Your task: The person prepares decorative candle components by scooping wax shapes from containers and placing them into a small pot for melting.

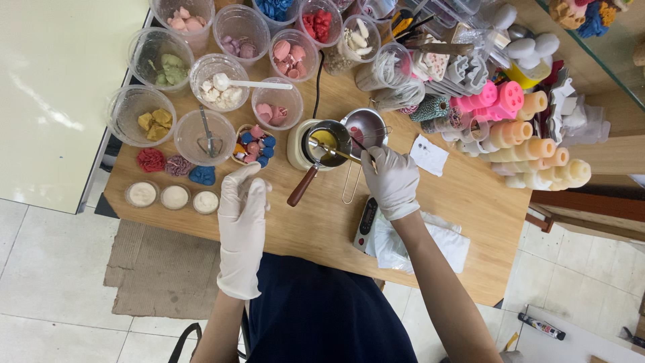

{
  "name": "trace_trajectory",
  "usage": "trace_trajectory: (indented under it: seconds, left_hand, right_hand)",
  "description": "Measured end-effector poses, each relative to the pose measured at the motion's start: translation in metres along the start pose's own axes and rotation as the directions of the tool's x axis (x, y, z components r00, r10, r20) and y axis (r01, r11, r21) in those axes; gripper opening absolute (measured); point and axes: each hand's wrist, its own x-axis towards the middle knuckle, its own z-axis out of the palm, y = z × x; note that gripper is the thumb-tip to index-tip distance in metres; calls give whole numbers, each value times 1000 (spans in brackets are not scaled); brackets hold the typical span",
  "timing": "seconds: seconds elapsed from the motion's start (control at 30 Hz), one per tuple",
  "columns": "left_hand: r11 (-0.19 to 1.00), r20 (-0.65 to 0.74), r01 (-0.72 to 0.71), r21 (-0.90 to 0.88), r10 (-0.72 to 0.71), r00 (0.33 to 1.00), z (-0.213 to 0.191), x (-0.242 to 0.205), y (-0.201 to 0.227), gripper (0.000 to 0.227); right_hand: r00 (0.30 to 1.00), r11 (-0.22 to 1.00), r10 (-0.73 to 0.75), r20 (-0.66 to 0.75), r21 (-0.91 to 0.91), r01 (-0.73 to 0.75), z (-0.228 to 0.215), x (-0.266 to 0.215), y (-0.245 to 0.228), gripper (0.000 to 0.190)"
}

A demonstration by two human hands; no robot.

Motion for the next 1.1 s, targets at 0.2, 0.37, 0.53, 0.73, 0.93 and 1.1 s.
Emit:
trace_trajectory:
  seconds: [0.2,0.37,0.53,0.73,0.93,1.1]
  left_hand:
    - [1000,-9,10,15,-10,1000,2,1,-2,27]
    - [1000,-7,18,15,-18,1000,1,0,-3,27]
    - [999,-8,12,43,-11,1000,0,0,-3,28]
    - [997,18,-37,66,36,999,3,-1,-7,27]
    - [993,39,-49,107,45,998,4,1,-8,27]
    - [986,69,-57,156,47,996,6,4,-2,28]
  right_hand:
    - [999,996,32,-7,81,-31,0,2,-7,16]
    - [1000,1000,12,2,14,-12,4,-1,1,17]
    - [1000,999,-28,-10,-27,28,6,-6,7,18]
    - [1000,1000,-10,-1,-25,10,6,-7,9,19]
    - [996,988,70,-50,144,-62,0,-9,1,15]
    - [966,940,256,-25,240,-243,0,-10,-9,14]
